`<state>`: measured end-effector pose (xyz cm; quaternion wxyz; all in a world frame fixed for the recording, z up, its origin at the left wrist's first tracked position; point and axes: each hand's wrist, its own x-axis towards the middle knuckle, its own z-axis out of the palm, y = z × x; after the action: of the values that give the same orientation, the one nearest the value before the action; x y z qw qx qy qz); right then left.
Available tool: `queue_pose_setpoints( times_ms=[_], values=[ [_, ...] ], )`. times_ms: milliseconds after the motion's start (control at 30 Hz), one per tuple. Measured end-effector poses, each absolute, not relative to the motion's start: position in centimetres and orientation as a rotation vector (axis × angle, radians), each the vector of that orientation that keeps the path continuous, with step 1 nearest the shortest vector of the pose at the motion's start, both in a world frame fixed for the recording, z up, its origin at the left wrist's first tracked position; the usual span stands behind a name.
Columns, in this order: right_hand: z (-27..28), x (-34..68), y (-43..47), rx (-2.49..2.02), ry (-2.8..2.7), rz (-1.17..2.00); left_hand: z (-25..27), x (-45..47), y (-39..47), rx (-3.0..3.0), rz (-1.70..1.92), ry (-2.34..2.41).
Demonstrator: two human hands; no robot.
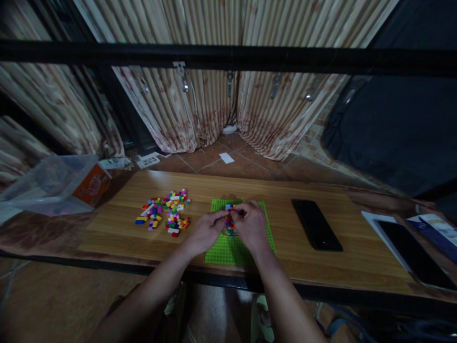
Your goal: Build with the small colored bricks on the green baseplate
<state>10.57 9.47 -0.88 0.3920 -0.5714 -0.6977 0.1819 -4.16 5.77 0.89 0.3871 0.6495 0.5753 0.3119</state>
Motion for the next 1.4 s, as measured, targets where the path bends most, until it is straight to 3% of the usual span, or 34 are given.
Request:
queue_pose_setpoints(
  times_ms=[633, 1167, 1400],
  values=[
    [-1.5, 10.0, 9.9, -1.492, -1.687, 0.447, 0.8, -4.3, 5.4, 1.606, 0.832, 1.466],
    [0.7, 9.9, 7.6, -1.237, -1.901, 0.413, 0.5, -4.2, 5.9, 1.326, 1.149, 1.248],
    [0.6, 9.3, 7.5, -1.201, -1.874, 0.459, 0.5, -4.1, 5.6, 1.55, 1.169, 1.385]
  ],
)
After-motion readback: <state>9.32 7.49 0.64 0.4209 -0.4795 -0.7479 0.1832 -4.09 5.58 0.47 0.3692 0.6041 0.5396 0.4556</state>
